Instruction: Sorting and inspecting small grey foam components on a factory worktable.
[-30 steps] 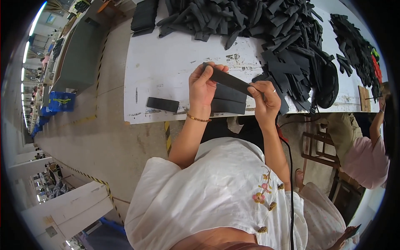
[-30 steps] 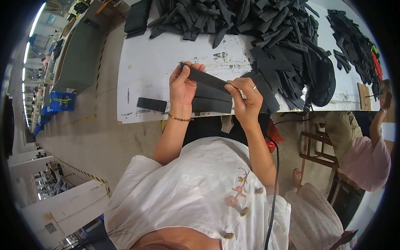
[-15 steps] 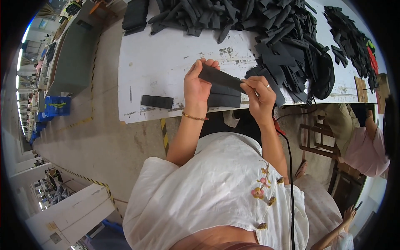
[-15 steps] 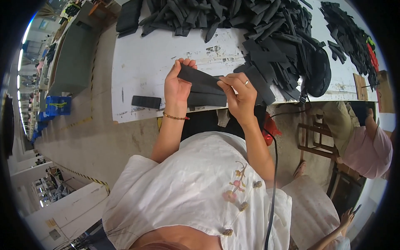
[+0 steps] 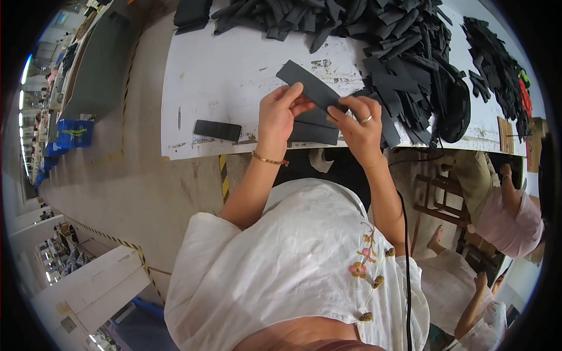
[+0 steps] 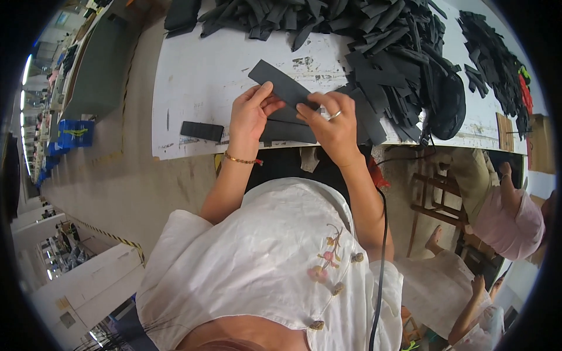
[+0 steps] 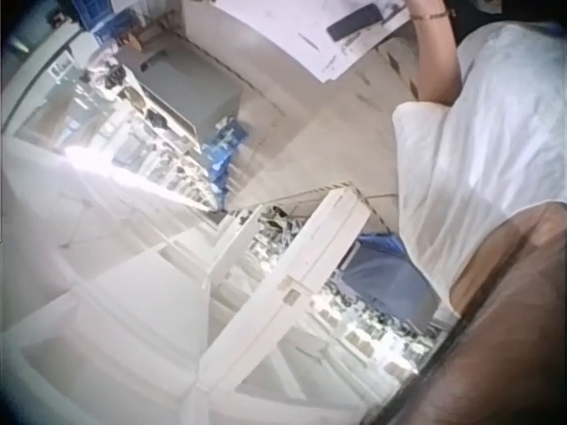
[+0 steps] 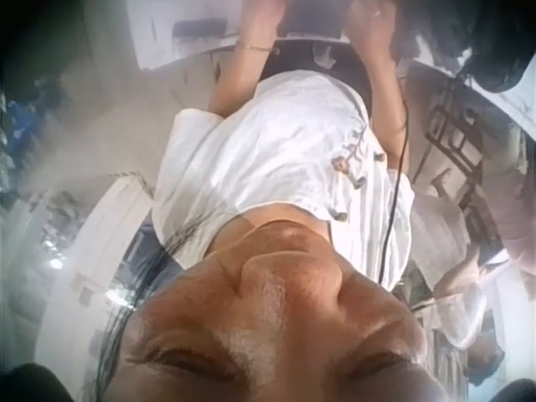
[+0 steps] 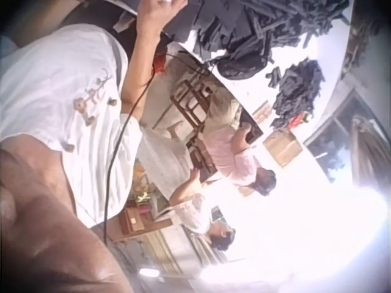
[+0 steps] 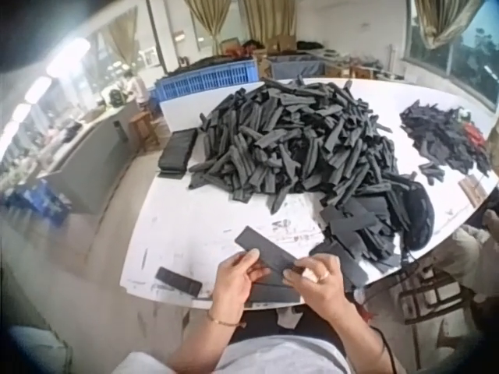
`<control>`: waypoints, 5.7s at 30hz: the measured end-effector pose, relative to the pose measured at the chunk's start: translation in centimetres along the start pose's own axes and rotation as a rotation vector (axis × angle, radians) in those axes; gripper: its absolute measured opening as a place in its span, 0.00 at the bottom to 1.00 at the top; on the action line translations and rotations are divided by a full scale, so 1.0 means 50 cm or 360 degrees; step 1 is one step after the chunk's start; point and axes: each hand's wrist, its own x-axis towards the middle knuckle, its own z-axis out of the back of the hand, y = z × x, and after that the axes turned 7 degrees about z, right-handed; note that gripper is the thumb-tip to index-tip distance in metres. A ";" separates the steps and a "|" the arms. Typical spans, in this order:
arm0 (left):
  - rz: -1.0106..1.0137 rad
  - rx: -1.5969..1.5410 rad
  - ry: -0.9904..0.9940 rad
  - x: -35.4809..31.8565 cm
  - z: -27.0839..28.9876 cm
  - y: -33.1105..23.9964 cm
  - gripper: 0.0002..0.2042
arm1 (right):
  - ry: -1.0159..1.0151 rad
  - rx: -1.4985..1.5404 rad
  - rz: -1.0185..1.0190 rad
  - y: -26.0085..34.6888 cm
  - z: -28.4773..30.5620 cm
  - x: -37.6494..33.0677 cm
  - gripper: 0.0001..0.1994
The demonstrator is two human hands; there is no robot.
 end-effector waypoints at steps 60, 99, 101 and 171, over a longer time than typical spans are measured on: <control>-0.0920 0.1693 -0.0375 0.128 0.110 0.004 0.09 | 0.0383 -0.0064 -0.1445 -0.047 -0.024 -0.129 0.15; 0.0614 -0.0222 0.0235 0.338 0.175 0.008 0.08 | 0.0396 -0.0424 -0.1113 -0.062 -0.063 -0.219 0.05; 0.0545 -0.0254 0.0178 0.307 0.105 0.030 0.08 | 0.0339 -0.0515 -0.1132 -0.066 -0.050 -0.209 0.07; -0.0474 0.1238 0.0262 0.354 -0.288 0.230 0.12 | 0.0001 0.0340 -0.1638 -0.080 0.100 -0.194 0.13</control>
